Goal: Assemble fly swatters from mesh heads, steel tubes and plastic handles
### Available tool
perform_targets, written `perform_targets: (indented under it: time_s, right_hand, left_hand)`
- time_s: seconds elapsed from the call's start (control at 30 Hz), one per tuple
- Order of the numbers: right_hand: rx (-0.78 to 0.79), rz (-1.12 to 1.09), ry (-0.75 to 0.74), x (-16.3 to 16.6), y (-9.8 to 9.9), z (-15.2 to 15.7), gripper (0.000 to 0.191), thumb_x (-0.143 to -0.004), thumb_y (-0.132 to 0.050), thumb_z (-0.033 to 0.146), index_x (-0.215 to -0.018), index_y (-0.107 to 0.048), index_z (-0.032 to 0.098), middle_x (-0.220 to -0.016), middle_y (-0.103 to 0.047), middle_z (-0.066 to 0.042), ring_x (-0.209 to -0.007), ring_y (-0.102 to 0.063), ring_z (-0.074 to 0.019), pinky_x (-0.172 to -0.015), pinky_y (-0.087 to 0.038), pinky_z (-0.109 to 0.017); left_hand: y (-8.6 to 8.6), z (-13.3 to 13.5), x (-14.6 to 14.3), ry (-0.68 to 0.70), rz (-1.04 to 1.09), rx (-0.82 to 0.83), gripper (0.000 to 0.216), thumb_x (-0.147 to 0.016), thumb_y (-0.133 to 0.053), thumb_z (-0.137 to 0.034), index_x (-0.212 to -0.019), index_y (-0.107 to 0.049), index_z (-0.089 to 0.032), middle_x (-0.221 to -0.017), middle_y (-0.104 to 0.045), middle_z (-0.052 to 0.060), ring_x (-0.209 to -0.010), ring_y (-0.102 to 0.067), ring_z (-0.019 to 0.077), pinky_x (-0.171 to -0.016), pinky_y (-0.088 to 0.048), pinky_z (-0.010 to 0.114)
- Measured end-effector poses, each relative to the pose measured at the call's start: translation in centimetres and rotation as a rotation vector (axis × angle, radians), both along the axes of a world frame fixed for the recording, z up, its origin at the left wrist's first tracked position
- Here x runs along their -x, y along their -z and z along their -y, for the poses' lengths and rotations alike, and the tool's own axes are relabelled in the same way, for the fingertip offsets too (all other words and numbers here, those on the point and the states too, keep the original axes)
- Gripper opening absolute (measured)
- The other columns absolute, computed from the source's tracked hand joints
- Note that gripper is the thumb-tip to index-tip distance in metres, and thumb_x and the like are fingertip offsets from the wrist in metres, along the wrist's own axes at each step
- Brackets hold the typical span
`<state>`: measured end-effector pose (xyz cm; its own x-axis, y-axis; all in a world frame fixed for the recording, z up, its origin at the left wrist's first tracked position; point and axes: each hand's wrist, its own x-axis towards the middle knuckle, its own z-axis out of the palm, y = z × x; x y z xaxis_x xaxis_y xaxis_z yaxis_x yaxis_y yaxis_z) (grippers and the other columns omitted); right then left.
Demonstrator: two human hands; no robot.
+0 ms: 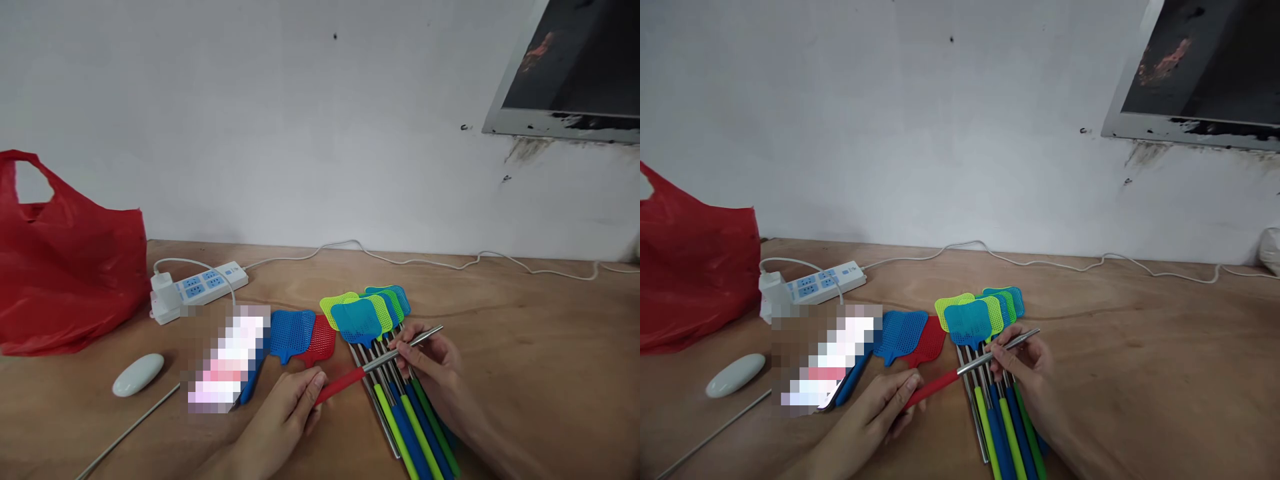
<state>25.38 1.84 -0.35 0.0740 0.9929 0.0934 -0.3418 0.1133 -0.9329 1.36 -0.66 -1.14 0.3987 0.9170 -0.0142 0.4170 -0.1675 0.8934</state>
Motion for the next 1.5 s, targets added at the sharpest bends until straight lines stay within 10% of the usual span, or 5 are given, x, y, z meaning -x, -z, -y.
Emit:
perform_targets:
  time_s: [0.37, 0.8, 1.07, 1.27, 1.5]
  right_hand:
    - [0.039, -0.053, 0.001, 0.7, 0.5, 0.2, 0.031, -0.064, -0.09, 0.036, -0.077, -0.068, 0.019, -0.073, -0.068, -0.001, -0.056, -0.055, -0.0089, -0.049, -0.047, -0.018]
    - [0.096, -0.025, 0.118, 0.5, 0.3, -0.1, 0.035, -0.06, -0.091, 0.039, -0.077, -0.066, 0.021, -0.067, -0.063, 0.002, -0.051, -0.049, -0.0086, -0.043, -0.04, -0.017]
    - [0.069, 0.07, 0.084, 0.6, 0.2, 0.1, 0.036, -0.062, -0.089, 0.044, -0.077, -0.066, 0.02, -0.067, -0.062, 0.002, -0.049, -0.05, -0.0091, -0.043, -0.04, -0.02]
    - [0.076, 0.072, 0.068, 0.6, 0.4, 0.1, 0.037, -0.062, -0.089, 0.043, -0.079, -0.066, 0.02, -0.065, -0.063, 0.002, -0.046, -0.05, -0.0095, -0.042, -0.04, -0.021]
    - [0.127, -0.01, -0.02, 1.0, 0.1, 0.2, 0.045, -0.071, -0.077, 0.061, -0.082, -0.066, 0.019, -0.068, -0.071, -0.006, -0.05, -0.06, -0.0163, -0.04, -0.046, -0.024]
  left_hand:
    - [-0.1, 0.0, 0.1, 0.129, -0.116, -0.143, 0.035, -0.106, -0.033, -0.043, -0.089, -0.054, -0.022, -0.062, -0.059, -0.005, -0.064, -0.055, 0.0155, -0.07, -0.038, 0.028]
    - [-1.3, -2.9, 3.0, -0.364, -0.688, -0.62, 0.018, -0.097, -0.043, -0.029, -0.109, -0.053, -0.021, -0.077, -0.066, 0.002, -0.066, -0.063, 0.0238, -0.057, -0.039, 0.031]
    - [-1.2, -3.4, 3.4, -0.3, -1.056, -0.602, 0.021, -0.094, -0.047, -0.012, -0.108, -0.062, -0.019, -0.107, -0.069, 0.009, -0.093, -0.066, 0.0283, -0.071, -0.05, 0.036]
    - [-0.9, -3.4, 3.3, -0.234, -0.981, -0.647, 0.021, -0.093, -0.048, -0.011, -0.105, -0.063, -0.019, -0.106, -0.066, 0.01, -0.094, -0.062, 0.0293, -0.079, -0.05, 0.041]
    - [-1.5, -1.6, 1.8, 0.034, -0.42, -0.554, 0.022, -0.102, -0.04, -0.027, -0.095, -0.06, -0.023, -0.094, -0.065, 0.005, -0.088, -0.06, 0.0243, -0.076, -0.046, 0.035]
